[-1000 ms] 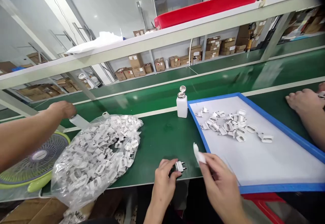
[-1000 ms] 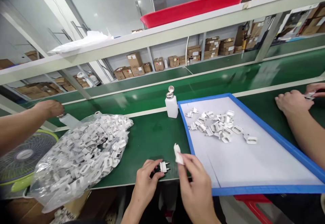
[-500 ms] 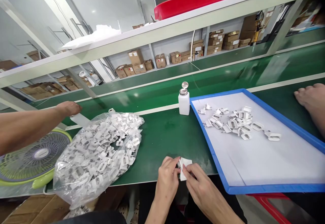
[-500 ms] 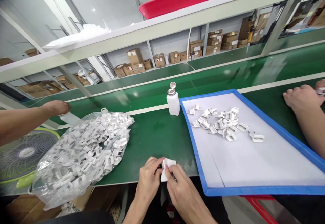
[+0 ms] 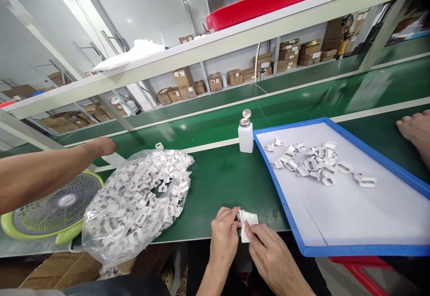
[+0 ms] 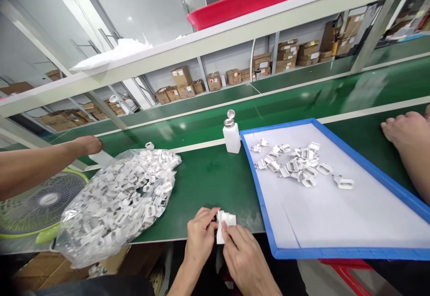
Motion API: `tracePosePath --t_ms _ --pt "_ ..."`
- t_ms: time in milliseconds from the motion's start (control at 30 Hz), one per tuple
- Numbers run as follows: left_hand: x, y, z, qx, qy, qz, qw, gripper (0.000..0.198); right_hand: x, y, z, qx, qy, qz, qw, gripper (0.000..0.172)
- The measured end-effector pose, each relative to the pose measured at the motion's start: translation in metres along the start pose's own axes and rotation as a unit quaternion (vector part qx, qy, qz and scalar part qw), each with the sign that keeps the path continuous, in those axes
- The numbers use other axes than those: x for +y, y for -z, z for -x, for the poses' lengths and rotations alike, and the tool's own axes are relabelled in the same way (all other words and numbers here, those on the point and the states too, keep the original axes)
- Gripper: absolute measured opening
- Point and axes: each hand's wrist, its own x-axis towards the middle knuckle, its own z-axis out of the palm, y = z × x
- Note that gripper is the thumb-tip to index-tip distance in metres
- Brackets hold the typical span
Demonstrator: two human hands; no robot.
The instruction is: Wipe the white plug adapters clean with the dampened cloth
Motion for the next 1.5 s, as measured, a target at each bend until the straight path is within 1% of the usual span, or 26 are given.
tracePosePath --t_ms 100,200,233,300,367,433,500,533,600,667,700,767,833,900,967,1033,1067,1100,1167,1200,1233,1267,1300,1367,1433,1500 --pt "0.009 -0.005 0.004 0.025 0.057 0.052 0.997 0.044 -0.009 -0.007 0.008 0.054 -0.025 -0.018 0.998 0.055" --pt "0.027 -0.015 0.013 0.035 0.119 0.126 0.984 0.033 -0.027 -0.014 0.01 0.109 -0.066 -0.045 0.991 0.059" --pt "0.034 -0.019 0.016 0.04 0.149 0.177 0.972 0.031 -0.033 -0.016 0.01 0.124 -0.081 -0.053 0.988 0.057" --pt "0.047 -0.026 0.023 0.054 0.211 0.296 0.93 0.034 -0.047 -0.017 0.009 0.156 -0.128 -0.089 0.975 0.048" --pt "0.055 -0.03 0.028 0.074 0.247 0.38 0.888 0.04 -0.059 -0.015 0.006 0.181 -0.2 -0.148 0.951 0.036" --pt "0.058 -0.03 0.031 0.088 0.247 0.4 0.878 0.043 -0.066 -0.009 0.001 0.19 -0.272 -0.21 0.92 0.029" --pt "0.056 -0.029 0.033 0.094 0.227 0.397 0.885 0.043 -0.066 0.001 -0.005 0.178 -0.311 -0.25 0.9 0.028" --pt "0.055 -0.027 0.034 0.094 0.206 0.386 0.894 0.042 -0.063 0.007 -0.009 0.168 -0.321 -0.266 0.893 0.03" --pt "0.054 -0.022 0.034 0.086 0.148 0.339 0.925 0.037 -0.054 0.018 -0.014 0.137 -0.327 -0.286 0.89 0.033" --pt "0.057 -0.018 0.032 0.064 0.095 0.283 0.952 0.033 -0.044 0.028 -0.018 0.103 -0.319 -0.293 0.896 0.034" --pt "0.06 -0.016 0.031 0.048 0.081 0.269 0.958 0.033 -0.041 0.03 -0.019 0.094 -0.313 -0.29 0.9 0.034" --pt "0.067 -0.015 0.03 0.027 0.093 0.293 0.951 0.037 -0.04 0.031 -0.018 0.102 -0.305 -0.271 0.907 0.033" --pt "0.073 -0.018 0.03 0.022 0.144 0.374 0.916 0.04 -0.047 0.027 -0.014 0.136 -0.29 -0.236 0.917 0.029" --pt "0.077 -0.021 0.033 0.026 0.207 0.453 0.867 0.042 -0.057 0.022 -0.008 0.174 -0.254 -0.19 0.932 0.029" --pt "0.08 -0.022 0.036 0.043 0.264 0.493 0.827 0.041 -0.063 0.021 -0.004 0.192 -0.198 -0.138 0.951 0.044" --pt "0.082 -0.022 0.039 0.06 0.304 0.495 0.812 0.038 -0.061 0.027 -0.004 0.173 -0.142 -0.09 0.971 0.061" --pt "0.083 -0.022 0.039 0.062 0.306 0.49 0.814 0.037 -0.056 0.033 -0.006 0.15 -0.11 -0.072 0.98 0.065" --pt "0.084 -0.021 0.04 0.056 0.293 0.483 0.823 0.037 -0.05 0.039 -0.009 0.126 -0.076 -0.06 0.987 0.066" --pt "0.085 -0.019 0.039 0.038 0.244 0.47 0.847 0.039 -0.038 0.053 -0.018 0.09 -0.018 -0.05 0.995 0.066" --pt "0.086 -0.018 0.039 0.026 0.226 0.47 0.853 0.039 -0.033 0.059 -0.022 0.079 0.004 -0.047 0.996 0.065" --pt "0.086 -0.017 0.039 0.015 0.22 0.477 0.851 0.039 -0.03 0.063 -0.025 0.069 0.017 -0.048 0.996 0.065" --pt "0.086 -0.016 0.039 0.005 0.231 0.491 0.84 0.037 -0.029 0.067 -0.027 0.06 0.022 -0.047 0.997 0.064" --pt "0.085 -0.016 0.039 0.0 0.255 0.513 0.82 0.035 -0.031 0.069 -0.028 0.052 0.024 -0.044 0.997 0.064" --pt "0.083 -0.016 0.04 0.001 0.316 0.56 0.766 0.029 -0.039 0.07 -0.025 0.052 0.009 -0.045 0.998 0.058" --pt "0.082 -0.016 0.04 0.009 0.361 0.6 0.714 0.026 -0.048 0.071 -0.02 0.083 -0.062 -0.063 0.993 0.046" --pt "0.083 -0.014 0.039 -0.007 0.385 0.645 0.66 0.026 -0.053 0.073 -0.014 0.13 -0.185 -0.08 0.971 0.032"
